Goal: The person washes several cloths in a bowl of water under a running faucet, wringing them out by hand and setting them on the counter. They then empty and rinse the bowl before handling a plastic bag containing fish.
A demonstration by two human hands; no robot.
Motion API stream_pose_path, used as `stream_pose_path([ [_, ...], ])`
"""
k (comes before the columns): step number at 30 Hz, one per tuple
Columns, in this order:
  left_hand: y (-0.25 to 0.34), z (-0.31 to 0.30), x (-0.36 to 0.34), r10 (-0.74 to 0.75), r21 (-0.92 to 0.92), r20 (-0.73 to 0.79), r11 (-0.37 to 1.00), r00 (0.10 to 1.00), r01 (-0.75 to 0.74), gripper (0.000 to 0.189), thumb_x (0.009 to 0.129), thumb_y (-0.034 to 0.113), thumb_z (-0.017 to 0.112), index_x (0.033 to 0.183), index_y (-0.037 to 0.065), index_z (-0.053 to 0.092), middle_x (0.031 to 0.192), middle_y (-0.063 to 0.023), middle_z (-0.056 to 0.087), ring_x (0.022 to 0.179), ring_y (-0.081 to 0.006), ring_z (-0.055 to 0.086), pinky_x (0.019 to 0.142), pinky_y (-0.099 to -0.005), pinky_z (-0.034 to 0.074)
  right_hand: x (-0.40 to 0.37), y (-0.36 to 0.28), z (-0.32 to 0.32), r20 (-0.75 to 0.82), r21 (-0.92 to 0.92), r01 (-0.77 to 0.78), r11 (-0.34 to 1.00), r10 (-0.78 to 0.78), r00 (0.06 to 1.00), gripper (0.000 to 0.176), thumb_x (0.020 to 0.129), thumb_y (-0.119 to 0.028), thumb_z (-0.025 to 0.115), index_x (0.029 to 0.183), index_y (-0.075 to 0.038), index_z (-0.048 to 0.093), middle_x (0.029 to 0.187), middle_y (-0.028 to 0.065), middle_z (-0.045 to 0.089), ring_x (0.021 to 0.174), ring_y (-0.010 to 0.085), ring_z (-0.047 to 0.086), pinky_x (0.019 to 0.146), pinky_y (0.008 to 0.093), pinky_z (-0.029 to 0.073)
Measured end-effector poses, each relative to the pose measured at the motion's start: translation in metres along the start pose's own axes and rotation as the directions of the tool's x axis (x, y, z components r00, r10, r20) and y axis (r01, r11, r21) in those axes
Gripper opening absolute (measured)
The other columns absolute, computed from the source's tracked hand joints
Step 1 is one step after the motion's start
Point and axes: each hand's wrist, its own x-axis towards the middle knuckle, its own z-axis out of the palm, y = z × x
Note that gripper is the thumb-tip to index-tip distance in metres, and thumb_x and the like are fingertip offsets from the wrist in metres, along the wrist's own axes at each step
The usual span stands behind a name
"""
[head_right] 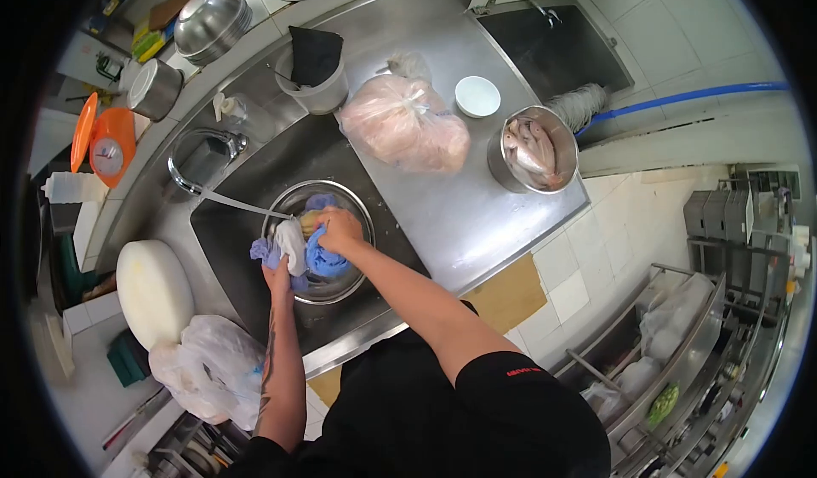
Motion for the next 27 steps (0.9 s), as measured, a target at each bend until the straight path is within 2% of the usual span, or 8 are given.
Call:
stream_pose_path([
  [2, -0.008, -0.005, 0.011, 0.018, -0.177, -0.024, 0.984, 1.0, -0.022, 0.071, 0.084, -0.008, 0.064, 0.149, 0.0, 0.037, 0.137, -0.0176, 0.058, 0.124, -0.0287, 0.06, 0.103, -0.0401, 0.05, 0.0, 0.005, 0.023, -0.058, -0.029, -0.049, 0.998, 0.047, 0.997, 0.031, 0.066, -0.011, 0.076, 0.095, -0.02, 0.081, 0.123, 0.0055, 0.069, 0.107, 0.0296, 0.068, 0.092, 0.0398, 0.054],
  [6, -0.001, -0.007, 0.028, 0.074, 0.222, 0.016, 0.972, 0.997, -0.076, 0.065, 0.065, 0.0, 0.068, 0.129, -0.001, 0.058, 0.121, -0.0146, 0.067, 0.11, -0.0286, 0.065, 0.095, -0.0386, 0.051, 0.028, -0.001, 0.053, 0.307, 0.011, -0.207, 0.978, 0.194, 0.932, 0.022, 0.074, -0.011, 0.065, 0.083, -0.022, 0.082, 0.103, 0.0083, 0.077, 0.1, 0.0267, 0.073, 0.088, 0.0355, 0.056],
  [10, 0.024, -0.001, 0.065, 0.097, 0.581, 0.112, 0.801, 0.989, -0.144, 0.038, 0.078, 0.017, 0.07, 0.112, 0.001, 0.073, 0.102, -0.0198, 0.075, 0.102, -0.0282, 0.072, 0.089, -0.0404, 0.052, 0.086, -0.048, 0.074, -0.067, -0.113, -0.011, 0.993, 0.003, 0.998, 0.021, 0.083, -0.016, 0.065, 0.099, -0.014, 0.078, 0.091, 0.0131, 0.076, 0.085, 0.0272, 0.074, 0.079, 0.0404, 0.058],
  [12, 0.034, 0.013, 0.095, 0.234, 0.332, 0.215, 0.896, 0.948, -0.297, 0.036, 0.089, 0.01, 0.062, 0.124, 0.002, 0.067, 0.1, -0.0069, 0.072, 0.086, -0.017, 0.066, 0.08, -0.0325, 0.051, 0.123, -0.075, 0.086, -0.161, 0.374, 0.101, 0.922, -0.043, 0.986, 0.016, 0.091, -0.018, 0.07, 0.092, -0.002, 0.073, 0.077, 0.0063, 0.071, 0.067, 0.0126, 0.064, 0.062, 0.0288, 0.053],
  [14, 0.132, 0.033, 0.058, -0.048, 0.143, 0.183, 0.989, 0.982, 0.022, 0.042, 0.092, 0.005, 0.054, 0.133, 0.004, 0.061, 0.107, -0.0053, 0.069, 0.09, -0.0129, 0.062, 0.079, -0.0302, 0.048, 0.124, -0.101, 0.087, -0.05, 0.85, -0.021, 0.527, 0.119, 0.992, 0.021, 0.098, -0.019, 0.065, 0.09, -0.001, 0.07, 0.071, 0.0035, 0.066, 0.062, 0.0105, 0.06, 0.057, 0.0263, 0.05],
  [18, 0.165, 0.058, 0.039, -0.105, -0.301, 0.323, 0.931, 0.941, 0.207, 0.056, 0.088, -0.003, 0.042, 0.142, 0.004, 0.054, 0.127, -0.0076, 0.062, 0.111, -0.0145, 0.058, 0.088, -0.0305, 0.048, 0.119, -0.133, 0.078, -0.213, 0.926, 0.095, 0.365, 0.298, 0.931, 0.029, 0.104, -0.026, 0.059, 0.089, -0.002, 0.066, 0.065, 0.0037, 0.062, 0.058, 0.0091, 0.057, 0.053, 0.0259, 0.046],
  [21, 0.166, 0.09, 0.003, 0.184, -0.486, 0.145, 0.869, 0.972, -0.092, 0.051, 0.087, 0.005, 0.047, 0.138, -0.002, 0.052, 0.142, -0.0138, 0.056, 0.133, -0.0231, 0.053, 0.113, -0.036, 0.039, 0.119, -0.135, 0.05, -0.246, 0.901, 0.137, 0.411, 0.224, 0.943, 0.037, 0.105, -0.03, 0.058, 0.08, -0.003, 0.061, 0.062, 0.0057, 0.061, 0.052, 0.0102, 0.055, 0.05, 0.0274, 0.045],
  [27, 0.131, 0.103, 0.051, 0.215, -0.367, -0.03, 0.906, 0.976, -0.211, 0.045, 0.099, 0.037, 0.06, 0.131, 0.006, 0.051, 0.122, -0.0088, 0.06, 0.108, -0.0192, 0.062, 0.093, -0.0349, 0.052, 0.125, -0.11, 0.078, -0.271, 0.878, 0.199, 0.436, 0.109, 0.956, 0.031, 0.101, -0.03, 0.064, 0.082, -0.005, 0.069, 0.077, 0.0081, 0.071, 0.072, 0.0135, 0.065, 0.068, 0.0306, 0.053],
])
